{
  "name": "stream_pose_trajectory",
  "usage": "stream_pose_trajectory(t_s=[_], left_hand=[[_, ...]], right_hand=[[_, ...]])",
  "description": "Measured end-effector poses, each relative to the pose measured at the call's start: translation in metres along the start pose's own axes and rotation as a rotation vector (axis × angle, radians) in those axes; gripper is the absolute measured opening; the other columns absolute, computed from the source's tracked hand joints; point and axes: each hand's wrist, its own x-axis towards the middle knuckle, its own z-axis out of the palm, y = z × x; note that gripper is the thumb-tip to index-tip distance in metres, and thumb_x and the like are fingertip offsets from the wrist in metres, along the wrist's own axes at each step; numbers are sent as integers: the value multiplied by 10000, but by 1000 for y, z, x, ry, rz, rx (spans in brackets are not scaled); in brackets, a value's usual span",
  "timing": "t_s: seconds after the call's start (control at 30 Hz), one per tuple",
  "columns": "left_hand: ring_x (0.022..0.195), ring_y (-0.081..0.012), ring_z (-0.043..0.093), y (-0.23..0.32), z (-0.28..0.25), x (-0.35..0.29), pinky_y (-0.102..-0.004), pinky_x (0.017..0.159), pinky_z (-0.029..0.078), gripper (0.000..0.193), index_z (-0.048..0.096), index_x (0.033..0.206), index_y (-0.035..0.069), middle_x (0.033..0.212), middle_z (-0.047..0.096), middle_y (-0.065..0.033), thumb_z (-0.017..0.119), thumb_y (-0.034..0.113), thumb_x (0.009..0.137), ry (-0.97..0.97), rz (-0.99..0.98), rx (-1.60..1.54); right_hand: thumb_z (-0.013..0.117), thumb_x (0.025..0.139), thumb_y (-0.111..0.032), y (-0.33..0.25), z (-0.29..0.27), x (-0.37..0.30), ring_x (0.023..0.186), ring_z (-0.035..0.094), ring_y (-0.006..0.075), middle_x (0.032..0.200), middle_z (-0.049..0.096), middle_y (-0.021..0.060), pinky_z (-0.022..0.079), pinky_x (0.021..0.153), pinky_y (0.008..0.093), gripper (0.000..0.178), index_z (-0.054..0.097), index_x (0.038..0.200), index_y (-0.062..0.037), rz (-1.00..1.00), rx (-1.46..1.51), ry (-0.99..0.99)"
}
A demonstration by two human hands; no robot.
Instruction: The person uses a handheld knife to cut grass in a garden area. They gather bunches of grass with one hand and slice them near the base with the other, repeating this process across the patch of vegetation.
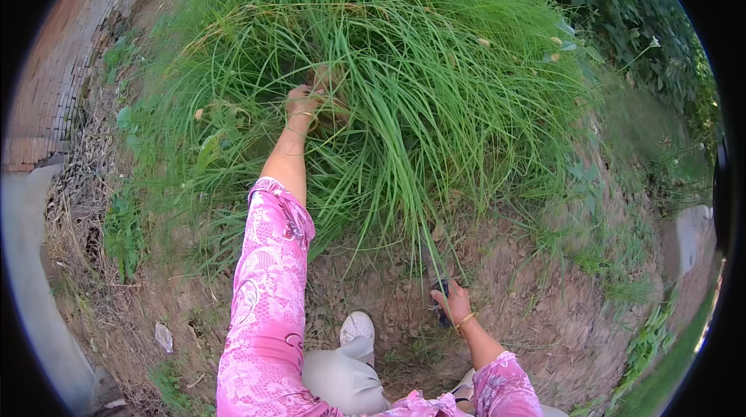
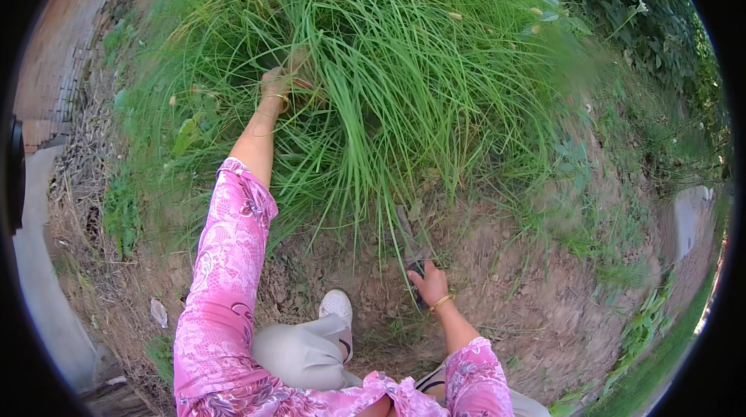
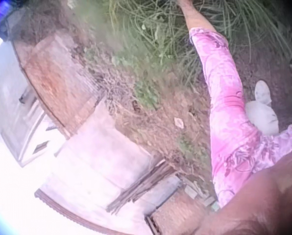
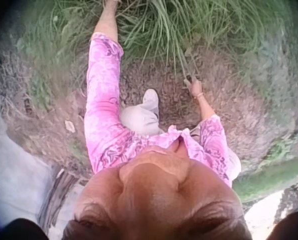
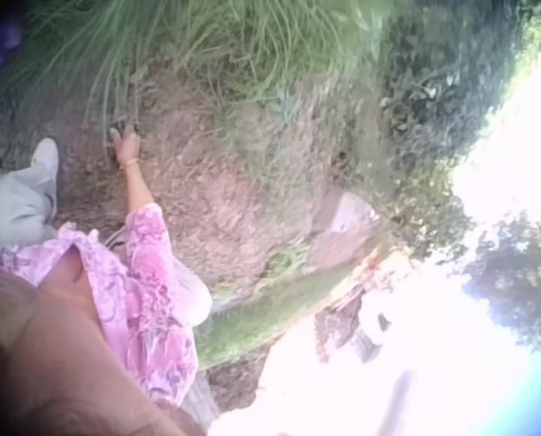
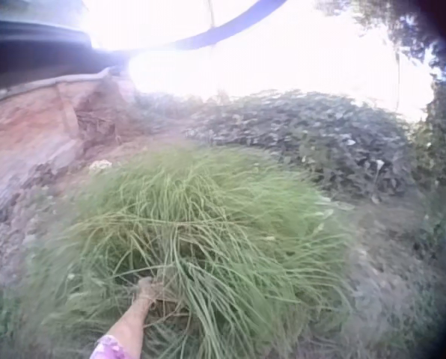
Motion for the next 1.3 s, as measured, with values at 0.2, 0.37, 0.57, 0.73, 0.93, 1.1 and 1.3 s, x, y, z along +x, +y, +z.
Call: stream_pose_trajectory(t_s=[0.2,0.37,0.57,0.73,0.93,1.1,1.3], left_hand=[[580,-138,551,46,-71,-56,-271,559,435,117,626,744,-49,638,607,-91,609,60,704,365,161,-235],[657,-54,503,72,-161,-109,-194,608,397,63,639,808,-3,731,599,18,634,31,755,207,294,-547],[815,-62,507,72,-333,-262,-188,730,408,164,596,980,-28,884,579,8,569,-36,818,314,446,13],[679,-99,526,-22,-463,-450,-242,633,427,124,604,906,13,730,575,-44,533,30,806,468,81,575],[985,-369,550,-83,-488,-592,-437,851,443,381,603,1081,112,1041,580,-224,560,92,703,70,-860,1196],[892,-301,561,58,-376,-371,-368,803,430,201,599,973,33,924,615,-126,539,17,781,126,362,921],[787,-320,572,140,-230,-156,-359,705,476,99,604,825,12,841,621,-142,515,35,788,-75,936,774]], right_hand=[[669,749,-249,-32,-6,3,746,602,391,784,622,215,482,660,413,374,516,972,9,-10,91,-23],[675,742,-219,-8,5,7,726,617,367,766,624,210,486,645,403,357,528,963,19,86,220,-76],[676,728,-244,-14,0,4,746,610,383,780,616,237,481,667,413,368,541,898,53,-88,49,17],[676,723,-253,-4,3,4,789,596,398,800,607,249,471,691,414,354,544,861,45,-128,77,49],[681,720,-254,0,4,4,798,584,410,807,603,255,460,690,428,358,538,860,43,-144,74,50],[679,723,-249,-3,5,1,804,581,414,814,604,253,460,694,430,353,538,864,42,-104,52,47],[659,741,-250,-6,8,2,719,613,311,759,617,178,481,665,391,304,562,870,7,-60,20,57]])
